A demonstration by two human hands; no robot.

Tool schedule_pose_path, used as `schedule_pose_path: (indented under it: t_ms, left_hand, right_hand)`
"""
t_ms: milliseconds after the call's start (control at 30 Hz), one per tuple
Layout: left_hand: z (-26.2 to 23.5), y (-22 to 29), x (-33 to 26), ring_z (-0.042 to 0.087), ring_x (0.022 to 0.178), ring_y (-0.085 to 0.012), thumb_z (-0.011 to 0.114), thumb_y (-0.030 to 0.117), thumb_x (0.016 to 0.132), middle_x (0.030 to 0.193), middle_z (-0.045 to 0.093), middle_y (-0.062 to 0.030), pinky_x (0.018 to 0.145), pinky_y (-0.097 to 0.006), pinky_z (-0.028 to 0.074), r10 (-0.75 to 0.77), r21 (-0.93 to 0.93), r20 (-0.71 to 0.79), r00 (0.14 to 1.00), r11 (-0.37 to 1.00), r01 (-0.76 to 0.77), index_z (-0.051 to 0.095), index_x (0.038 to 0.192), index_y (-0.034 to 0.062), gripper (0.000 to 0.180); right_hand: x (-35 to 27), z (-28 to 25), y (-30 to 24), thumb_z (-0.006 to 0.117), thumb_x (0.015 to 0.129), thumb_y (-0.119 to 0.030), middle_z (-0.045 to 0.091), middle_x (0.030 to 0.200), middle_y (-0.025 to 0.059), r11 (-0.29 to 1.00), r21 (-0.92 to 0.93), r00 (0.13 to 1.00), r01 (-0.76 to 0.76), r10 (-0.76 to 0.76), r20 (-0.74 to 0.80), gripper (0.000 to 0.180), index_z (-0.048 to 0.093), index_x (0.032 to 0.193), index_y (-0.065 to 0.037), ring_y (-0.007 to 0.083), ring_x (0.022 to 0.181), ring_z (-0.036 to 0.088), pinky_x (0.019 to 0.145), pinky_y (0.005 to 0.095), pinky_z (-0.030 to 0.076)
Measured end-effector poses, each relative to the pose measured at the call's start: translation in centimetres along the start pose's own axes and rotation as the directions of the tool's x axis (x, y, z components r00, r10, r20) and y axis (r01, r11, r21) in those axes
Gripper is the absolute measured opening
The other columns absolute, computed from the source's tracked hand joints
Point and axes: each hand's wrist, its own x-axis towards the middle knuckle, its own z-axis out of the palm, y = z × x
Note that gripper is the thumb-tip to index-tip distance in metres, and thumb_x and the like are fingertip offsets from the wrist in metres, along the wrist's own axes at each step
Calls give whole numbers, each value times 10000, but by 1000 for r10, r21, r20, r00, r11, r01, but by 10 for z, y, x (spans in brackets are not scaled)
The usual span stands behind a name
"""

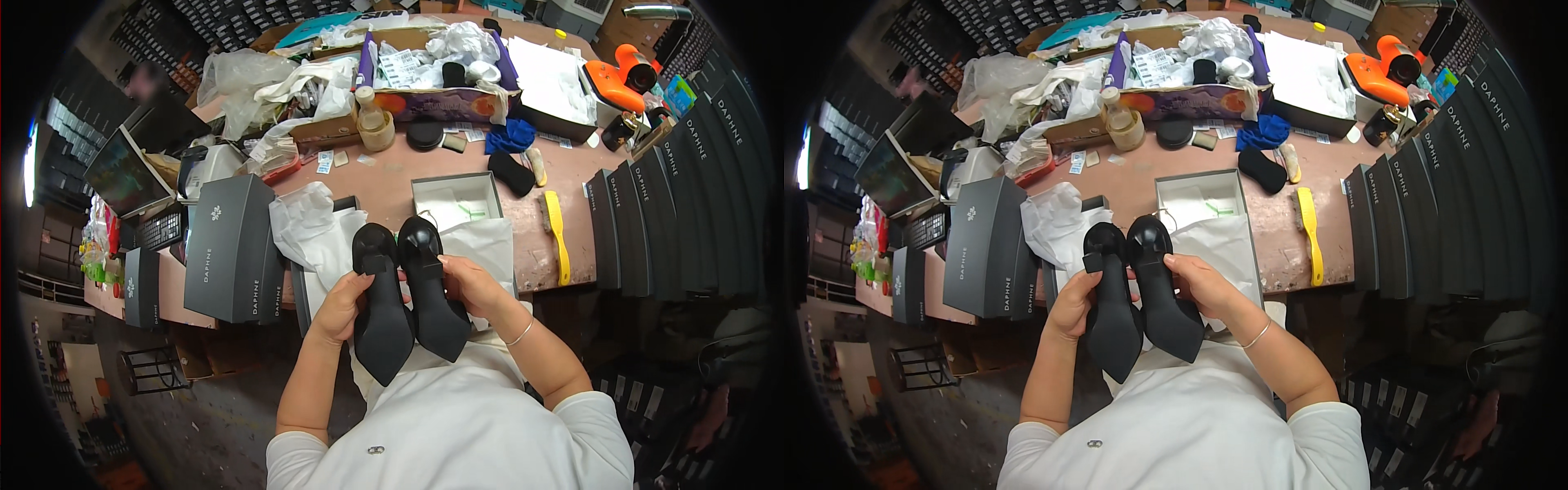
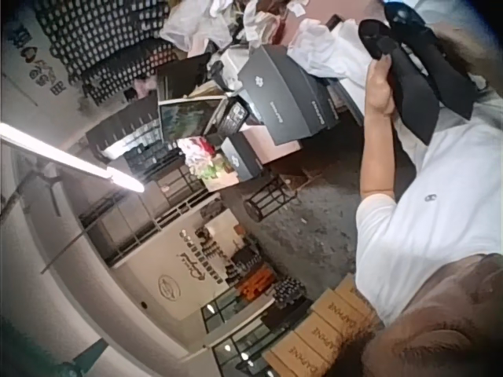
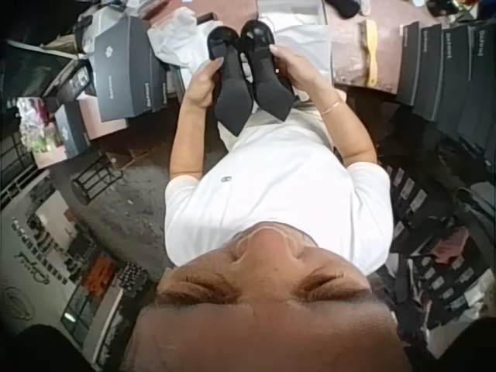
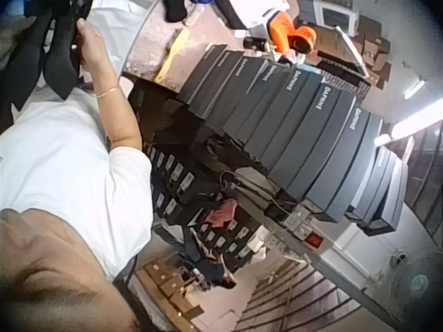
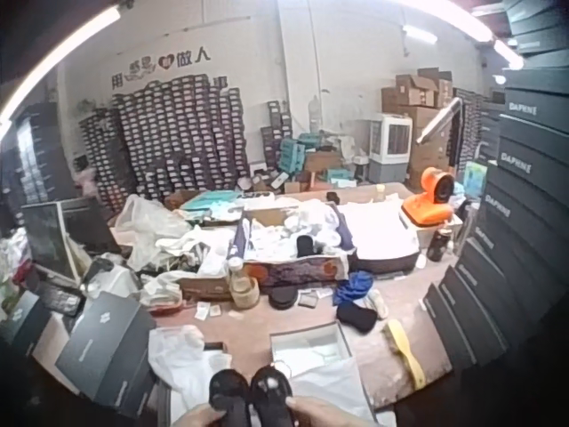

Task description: Inspect shoes, wrap them in protective paper, and pack them into shoeboxes.

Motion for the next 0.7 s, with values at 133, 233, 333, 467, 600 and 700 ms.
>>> schedule_pose_path:
  t_ms: [133, 233, 333, 467, 600, 700]
  left_hand:
    - [-3, -6, 5, 664, 914, -302, 476, 241, 958, 1127, 602, -204, 750, -393, 584, 3, -15, -37, 999, 1000, -4, 511, 1193, -86, 404]
    - [-6, -7, 6, 667, 899, -311, 471, 229, 952, 1112, 607, -210, 737, -391, 587, 3, -12, -44, 999, 1000, -3, 516, 1185, -92, 399]
    - [-6, -7, 7, 665, 901, -313, 471, 221, 949, 1107, 610, -203, 753, -393, 582, -3, -2, -44, 999, 1000, 3, 519, 1179, -88, 388]
    - [-5, -7, 8, 661, 911, -314, 462, 202, 944, 1100, 613, -190, 766, -397, 576, -12, -10, -12, 1000, 1000, 12, 504, 1198, -76, 378]
    - [-7, -3, 6, 660, 866, -221, 485, 248, 968, 1045, 641, -152, 744, -333, 562, -3, 64, -29, 1000, 998, 5, 536, 1178, -41, 360]
    - [-34, 23, 5, 659, 786, -144, 526, 295, 968, 966, 678, -98, 709, -273, 547, 44, 300, -39, 998, 953, -30, 615, 1079, -17, 343]
  right_hand:
    - [2, -4, 1, 390, 996, -315, 602, 1217, 131, 1000, 0, 1000, -1, 1, -22, 463, 497, 1263, 49, 248, 964, 653, 815, 352, 554]
    - [6, -6, 4, 389, 997, -309, 614, 1190, 131, 1000, -9, 999, -3, 2, -42, 456, 504, 1253, 50, 245, 955, 656, 803, 343, 557]
    - [6, -9, 7, 398, 995, -309, 622, 1158, 131, 1000, -7, 997, -26, 25, -71, 446, 515, 1240, 45, 237, 953, 655, 803, 335, 556]
    - [4, -9, 8, 405, 995, -311, 633, 1100, 120, 1000, -11, 994, -12, 11, -110, 420, 544, 1201, 27, 201, 914, 657, 776, 327, 562]
    - [3, -15, 13, 444, 990, -314, 634, 1016, 77, 998, -60, 993, -1, -6, -117, 383, 563, 1167, 4, 133, 840, 640, 725, 272, 559]
    - [-5, -14, 6, 490, 981, -305, 626, 943, 37, 985, -164, 981, 46, -76, -181, 350, 571, 1151, -10, 84, 800, 615, 673, 226, 539]
